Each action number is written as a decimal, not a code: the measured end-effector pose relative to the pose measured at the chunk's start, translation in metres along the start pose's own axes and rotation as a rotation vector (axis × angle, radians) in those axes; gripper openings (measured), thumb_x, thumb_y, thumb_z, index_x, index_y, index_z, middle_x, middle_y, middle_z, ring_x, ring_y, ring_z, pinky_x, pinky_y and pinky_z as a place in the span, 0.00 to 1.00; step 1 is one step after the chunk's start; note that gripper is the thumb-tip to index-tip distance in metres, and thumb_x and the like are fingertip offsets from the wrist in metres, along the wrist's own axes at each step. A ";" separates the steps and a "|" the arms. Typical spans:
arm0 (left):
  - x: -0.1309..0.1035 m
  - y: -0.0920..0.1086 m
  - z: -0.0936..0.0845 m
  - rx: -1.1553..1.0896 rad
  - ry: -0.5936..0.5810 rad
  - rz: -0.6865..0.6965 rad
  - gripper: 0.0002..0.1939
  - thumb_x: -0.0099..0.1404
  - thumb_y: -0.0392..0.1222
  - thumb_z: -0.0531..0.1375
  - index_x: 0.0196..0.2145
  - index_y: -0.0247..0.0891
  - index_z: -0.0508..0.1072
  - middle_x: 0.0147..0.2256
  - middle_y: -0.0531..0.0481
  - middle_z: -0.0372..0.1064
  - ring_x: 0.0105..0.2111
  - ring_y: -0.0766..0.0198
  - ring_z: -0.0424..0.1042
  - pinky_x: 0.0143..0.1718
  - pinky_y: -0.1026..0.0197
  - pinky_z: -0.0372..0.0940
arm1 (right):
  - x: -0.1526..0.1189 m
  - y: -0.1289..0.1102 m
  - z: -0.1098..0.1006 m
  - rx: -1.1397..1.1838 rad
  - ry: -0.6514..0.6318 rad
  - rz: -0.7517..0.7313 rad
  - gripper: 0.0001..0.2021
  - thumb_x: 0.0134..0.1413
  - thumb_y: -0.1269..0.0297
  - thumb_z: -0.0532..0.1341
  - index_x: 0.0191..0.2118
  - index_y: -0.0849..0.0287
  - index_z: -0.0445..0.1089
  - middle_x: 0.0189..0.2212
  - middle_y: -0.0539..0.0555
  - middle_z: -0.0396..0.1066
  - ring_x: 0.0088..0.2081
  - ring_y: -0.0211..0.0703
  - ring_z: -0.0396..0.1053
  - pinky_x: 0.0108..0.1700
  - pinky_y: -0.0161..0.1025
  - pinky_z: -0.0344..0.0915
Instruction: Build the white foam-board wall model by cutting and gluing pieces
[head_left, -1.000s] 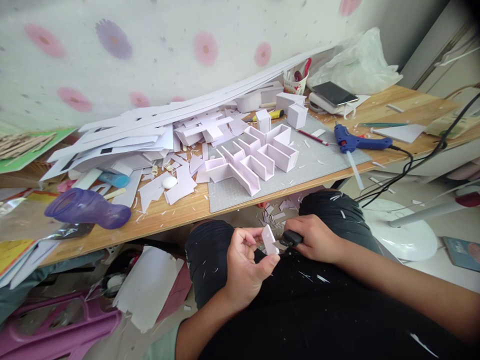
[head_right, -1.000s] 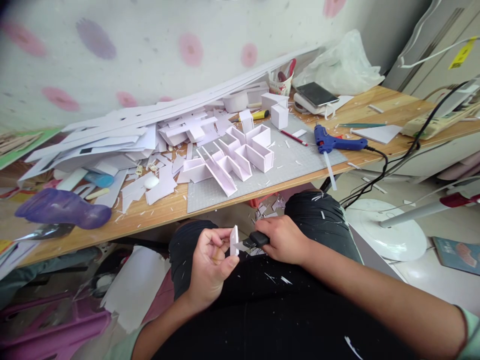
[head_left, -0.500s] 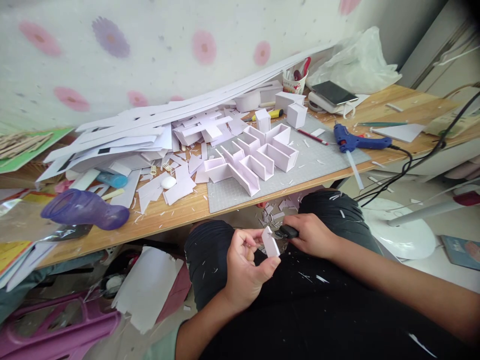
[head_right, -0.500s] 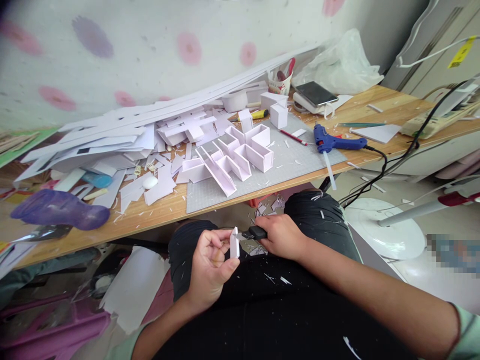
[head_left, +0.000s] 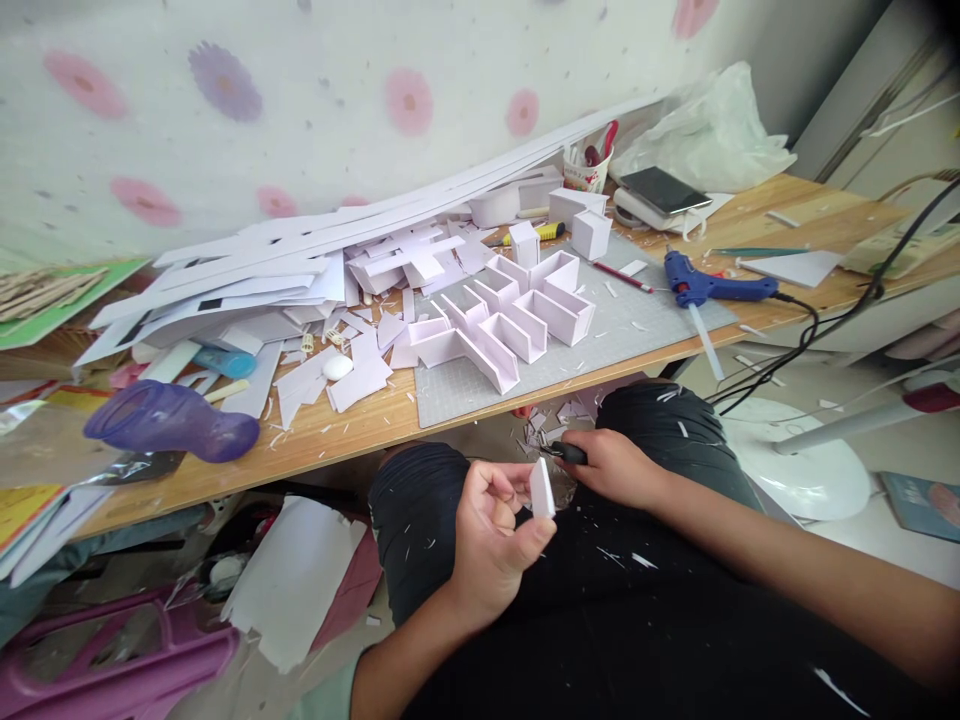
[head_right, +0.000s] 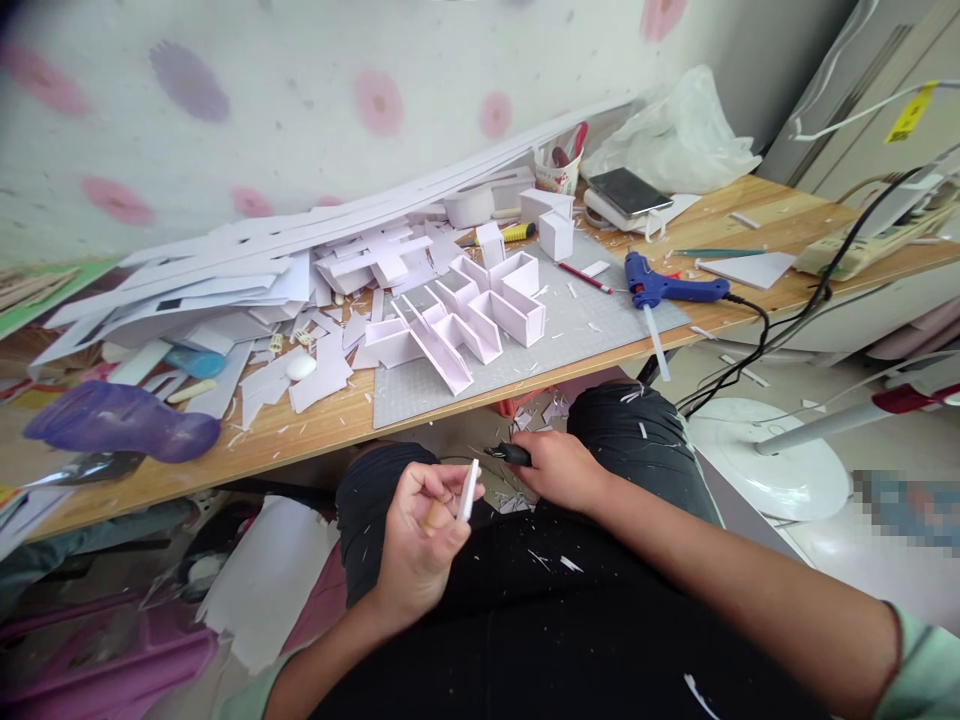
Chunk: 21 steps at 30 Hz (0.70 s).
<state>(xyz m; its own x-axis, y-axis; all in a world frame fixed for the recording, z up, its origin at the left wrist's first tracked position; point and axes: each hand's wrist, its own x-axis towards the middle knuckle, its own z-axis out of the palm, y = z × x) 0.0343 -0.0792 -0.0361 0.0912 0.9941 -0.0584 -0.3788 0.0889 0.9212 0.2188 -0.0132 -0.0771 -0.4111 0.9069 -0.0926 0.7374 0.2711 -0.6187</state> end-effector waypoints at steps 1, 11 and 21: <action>0.001 -0.001 -0.001 -0.076 0.008 -0.063 0.21 0.51 0.46 0.69 0.32 0.40 0.60 0.37 0.48 0.74 0.35 0.63 0.74 0.42 0.57 0.66 | 0.001 0.000 0.000 0.072 -0.015 0.018 0.08 0.54 0.62 0.57 0.26 0.57 0.66 0.21 0.50 0.67 0.25 0.40 0.64 0.28 0.35 0.55; 0.020 0.007 -0.004 -0.279 0.064 -0.505 0.24 0.62 0.57 0.56 0.34 0.28 0.73 0.28 0.39 0.76 0.24 0.62 0.74 0.29 0.60 0.69 | -0.003 -0.038 -0.024 0.970 -0.159 -0.006 0.16 0.47 0.52 0.65 0.33 0.61 0.69 0.23 0.47 0.65 0.22 0.34 0.58 0.25 0.33 0.56; 0.033 0.035 -0.013 0.544 0.104 0.018 0.11 0.57 0.47 0.64 0.27 0.36 0.71 0.22 0.54 0.67 0.25 0.67 0.67 0.29 0.65 0.62 | 0.003 -0.037 -0.010 1.123 -0.061 0.112 0.16 0.43 0.52 0.67 0.27 0.60 0.66 0.16 0.43 0.58 0.19 0.32 0.54 0.22 0.33 0.50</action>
<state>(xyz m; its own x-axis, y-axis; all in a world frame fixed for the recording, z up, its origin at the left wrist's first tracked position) 0.0117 -0.0429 -0.0105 -0.0130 0.9985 -0.0529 0.1537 0.0543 0.9866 0.1951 -0.0175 -0.0469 -0.4211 0.8824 -0.2101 -0.1153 -0.2818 -0.9525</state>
